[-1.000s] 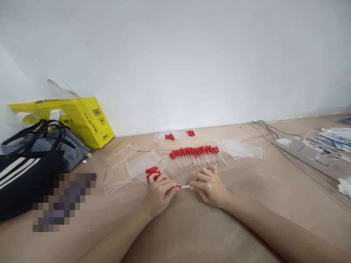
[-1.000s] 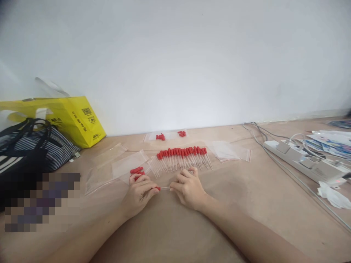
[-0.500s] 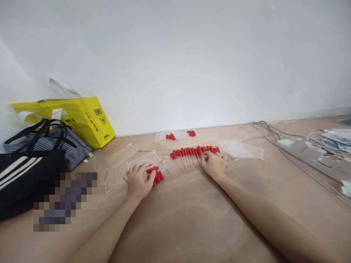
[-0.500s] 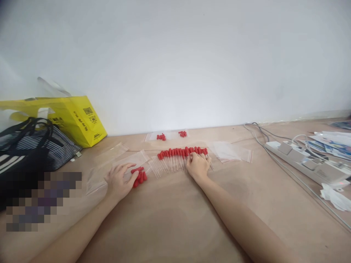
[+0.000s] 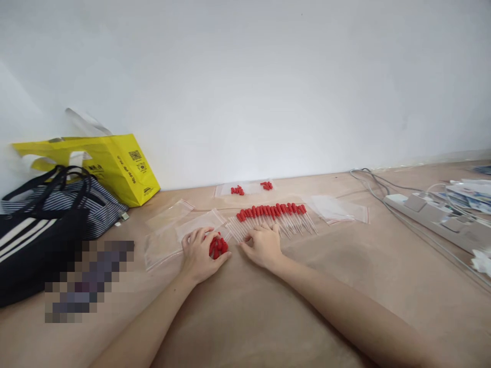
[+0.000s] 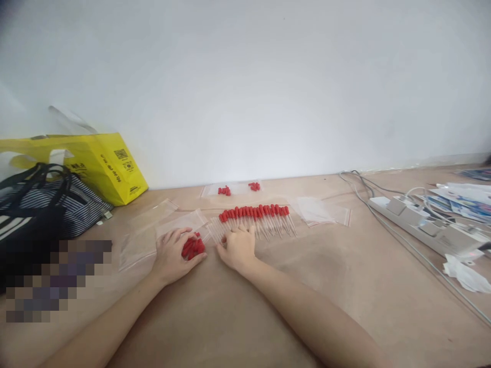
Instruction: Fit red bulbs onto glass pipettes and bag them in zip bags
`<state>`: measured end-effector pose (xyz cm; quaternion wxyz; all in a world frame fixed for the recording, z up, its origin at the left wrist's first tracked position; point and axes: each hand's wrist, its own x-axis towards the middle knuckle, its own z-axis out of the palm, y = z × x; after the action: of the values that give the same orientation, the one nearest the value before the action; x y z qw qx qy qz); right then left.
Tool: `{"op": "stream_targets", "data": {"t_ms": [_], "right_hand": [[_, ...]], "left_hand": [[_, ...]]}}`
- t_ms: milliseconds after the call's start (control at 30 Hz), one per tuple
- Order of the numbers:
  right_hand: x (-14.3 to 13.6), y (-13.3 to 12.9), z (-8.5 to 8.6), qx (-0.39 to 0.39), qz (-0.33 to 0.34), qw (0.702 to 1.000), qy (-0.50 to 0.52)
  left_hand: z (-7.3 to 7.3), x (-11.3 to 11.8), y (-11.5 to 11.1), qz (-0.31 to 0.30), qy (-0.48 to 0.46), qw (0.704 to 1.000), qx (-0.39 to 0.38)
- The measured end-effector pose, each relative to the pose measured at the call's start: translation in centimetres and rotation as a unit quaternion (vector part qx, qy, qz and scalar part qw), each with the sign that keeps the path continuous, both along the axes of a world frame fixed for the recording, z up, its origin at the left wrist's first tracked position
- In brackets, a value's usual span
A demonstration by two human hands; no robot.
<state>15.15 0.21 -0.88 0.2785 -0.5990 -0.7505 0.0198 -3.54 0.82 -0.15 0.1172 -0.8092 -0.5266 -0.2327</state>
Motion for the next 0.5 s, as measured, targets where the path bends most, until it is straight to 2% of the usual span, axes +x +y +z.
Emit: {"op": "stream_targets", "data": {"t_ms": [100, 300, 500], "right_hand": [[-0.98, 0.11, 0.02, -0.030, -0.026, 0.999, -0.019], [-1.14, 0.43, -0.19, -0.059, -0.055, 0.997, -0.014], [-0.20, 0.09, -0.39, -0.044, -0.058, 0.997, 0.034]], "left_hand": [[-0.10, -0.10, -0.02, -0.021, 0.001, 1.000, -0.005], [-0.31, 0.34, -0.17, -0.047, 0.007, 0.999, -0.002], [-0.29, 0.38, -0.07, -0.082, -0.014, 0.996, 0.018]]}}
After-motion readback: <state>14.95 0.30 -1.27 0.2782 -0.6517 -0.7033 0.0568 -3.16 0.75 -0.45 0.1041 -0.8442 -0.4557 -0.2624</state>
